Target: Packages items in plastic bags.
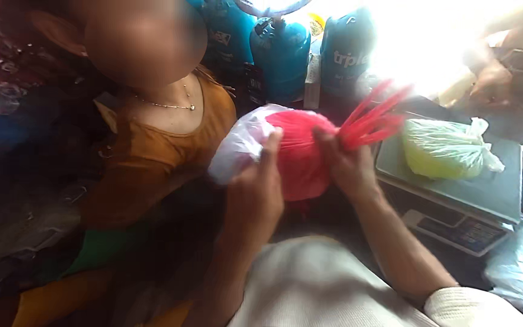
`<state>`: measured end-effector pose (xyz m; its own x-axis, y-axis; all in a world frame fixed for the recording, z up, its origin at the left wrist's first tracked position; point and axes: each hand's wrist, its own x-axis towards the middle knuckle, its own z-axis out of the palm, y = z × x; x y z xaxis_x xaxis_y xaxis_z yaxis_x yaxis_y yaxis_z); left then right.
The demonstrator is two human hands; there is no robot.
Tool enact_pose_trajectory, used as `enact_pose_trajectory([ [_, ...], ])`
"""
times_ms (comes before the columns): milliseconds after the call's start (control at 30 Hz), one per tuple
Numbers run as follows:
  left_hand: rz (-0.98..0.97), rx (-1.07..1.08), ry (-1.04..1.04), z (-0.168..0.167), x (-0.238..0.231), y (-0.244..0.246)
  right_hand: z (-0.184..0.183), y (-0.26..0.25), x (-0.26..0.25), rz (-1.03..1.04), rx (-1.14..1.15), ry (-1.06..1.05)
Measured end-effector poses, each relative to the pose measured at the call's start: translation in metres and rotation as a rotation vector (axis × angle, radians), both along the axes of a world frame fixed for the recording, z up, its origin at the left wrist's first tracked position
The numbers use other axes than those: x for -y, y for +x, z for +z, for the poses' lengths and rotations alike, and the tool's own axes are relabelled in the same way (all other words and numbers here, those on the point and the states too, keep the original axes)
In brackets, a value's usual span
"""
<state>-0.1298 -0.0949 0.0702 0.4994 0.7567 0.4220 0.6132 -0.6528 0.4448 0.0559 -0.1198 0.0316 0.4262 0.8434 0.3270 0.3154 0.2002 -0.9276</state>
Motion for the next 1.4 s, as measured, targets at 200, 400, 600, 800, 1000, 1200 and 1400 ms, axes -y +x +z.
enact_pose_trajectory([
  [200,-0.183,-0.348,-0.077,-0.035,0.042,0.032,-0.072,-0.030,-0.004,-0.049,-0.435,-0.120],
  [400,-0.461,-0.237,-0.106,-0.045,0.065,0.024,-0.062,-0.020,0.025,-0.137,-0.743,-0.139],
  [600,-0.808,0.241,-0.331,-0.058,0.073,-0.026,-0.023,-0.017,0.046,-0.296,-0.727,-0.028],
  [800,-0.430,0.271,-0.940,-0.223,0.053,-0.037,-0.037,-0.010,0.037,-0.520,-1.005,0.216],
  [1000,-1.025,0.587,-0.907,-0.082,0.051,-0.034,-0.045,0.019,0.017,-0.653,-0.935,0.297],
  [1200,-0.672,1.042,-0.775,-0.023,-0.040,0.006,-0.053,0.033,-0.017,-0.561,-1.091,0.123],
  [1400,-0.466,0.825,-0.742,-0.103,-0.040,-0.022,-0.091,0.010,-0.021,-0.582,-1.115,-0.049],
])
